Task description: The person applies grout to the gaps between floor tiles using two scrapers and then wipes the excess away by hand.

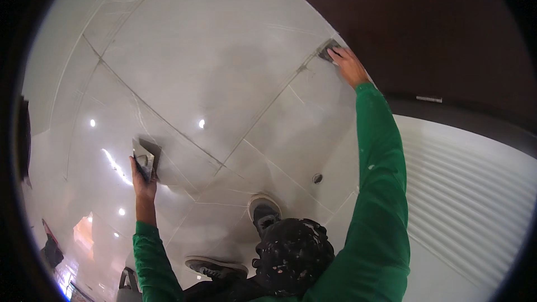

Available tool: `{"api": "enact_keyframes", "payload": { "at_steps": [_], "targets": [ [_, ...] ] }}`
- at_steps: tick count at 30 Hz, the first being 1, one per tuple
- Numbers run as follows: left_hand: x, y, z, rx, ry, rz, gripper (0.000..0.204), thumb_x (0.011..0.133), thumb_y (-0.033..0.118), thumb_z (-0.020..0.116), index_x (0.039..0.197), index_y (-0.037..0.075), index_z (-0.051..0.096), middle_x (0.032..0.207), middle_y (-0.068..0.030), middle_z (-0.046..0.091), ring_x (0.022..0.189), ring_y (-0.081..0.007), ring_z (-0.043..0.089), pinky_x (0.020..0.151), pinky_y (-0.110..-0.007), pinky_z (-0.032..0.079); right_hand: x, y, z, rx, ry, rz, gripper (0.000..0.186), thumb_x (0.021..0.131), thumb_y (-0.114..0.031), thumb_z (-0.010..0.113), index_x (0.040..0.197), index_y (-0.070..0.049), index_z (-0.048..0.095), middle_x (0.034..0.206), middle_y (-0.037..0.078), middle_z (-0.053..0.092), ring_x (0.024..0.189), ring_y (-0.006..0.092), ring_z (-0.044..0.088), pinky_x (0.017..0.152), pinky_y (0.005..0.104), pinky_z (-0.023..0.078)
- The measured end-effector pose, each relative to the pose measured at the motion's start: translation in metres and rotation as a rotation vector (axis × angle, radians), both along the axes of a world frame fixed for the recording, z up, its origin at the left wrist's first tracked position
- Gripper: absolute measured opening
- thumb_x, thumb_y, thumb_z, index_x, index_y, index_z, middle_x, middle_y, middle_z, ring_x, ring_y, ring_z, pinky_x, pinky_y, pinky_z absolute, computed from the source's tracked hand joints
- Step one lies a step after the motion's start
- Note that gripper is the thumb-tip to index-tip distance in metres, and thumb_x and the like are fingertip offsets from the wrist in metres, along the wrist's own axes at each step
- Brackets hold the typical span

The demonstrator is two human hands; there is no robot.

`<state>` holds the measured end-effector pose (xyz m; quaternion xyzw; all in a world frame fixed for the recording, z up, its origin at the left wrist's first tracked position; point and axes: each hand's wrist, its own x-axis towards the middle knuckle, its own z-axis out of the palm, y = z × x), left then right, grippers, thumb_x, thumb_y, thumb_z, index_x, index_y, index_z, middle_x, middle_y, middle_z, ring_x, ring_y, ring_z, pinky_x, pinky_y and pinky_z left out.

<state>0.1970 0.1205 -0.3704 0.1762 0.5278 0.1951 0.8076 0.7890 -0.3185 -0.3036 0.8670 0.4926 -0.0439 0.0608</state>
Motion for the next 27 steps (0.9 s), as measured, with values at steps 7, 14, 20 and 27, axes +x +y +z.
{"api": "enact_keyframes", "payload": {
  "at_steps": [7,14,20,27],
  "targets": [
    [-0.045,-0.004,-0.026,0.206,0.000,-0.165,0.058,0.104,0.048,0.048,0.148,0.011,0.046,0.141,-0.0075,0.055,0.125,-0.0233,0.057,0.102,-0.040,0.049,-0.056,0.023,0.028,0.165,0.076,-0.069,0.049,0.089,0.003,0.052,0.133,-0.016,0.064,0.135,0.013,0.059,0.132,0.0335,0.050,0.114,0.0417,0.039],
    [0.013,0.007,0.030,0.069,-0.152,0.087,0.054,0.105,0.049,0.045,0.135,0.005,0.053,0.128,-0.0121,0.062,0.118,-0.0251,0.062,0.104,-0.042,0.050,-0.193,0.013,-0.028,0.780,0.942,-0.674,0.030,0.102,-0.019,0.058,0.121,0.003,0.064,0.113,0.006,0.063,0.098,0.0152,0.058,0.087,0.0315,0.046],
    [0.007,-0.025,0.156,0.061,-0.352,-0.202,0.050,0.107,0.046,0.042,0.133,0.005,0.055,0.124,-0.0109,0.064,0.114,-0.0254,0.064,0.104,-0.042,0.050,-0.356,0.163,0.132,0.822,0.765,0.102,0.034,0.098,-0.005,0.049,0.129,0.005,0.058,0.129,0.018,0.059,0.121,0.0291,0.056,0.105,0.0374,0.043],
    [0.000,-0.054,0.279,0.055,-0.567,-0.263,0.050,0.104,0.049,0.048,0.132,0.008,0.057,0.123,-0.0066,0.065,0.112,-0.0196,0.064,0.102,-0.040,0.051,-0.404,0.238,0.231,0.914,0.540,0.989,0.054,0.074,0.014,0.055,0.125,-0.003,0.061,0.134,0.017,0.055,0.127,0.0402,0.052,0.109,0.0566,0.044]
  ]
}}
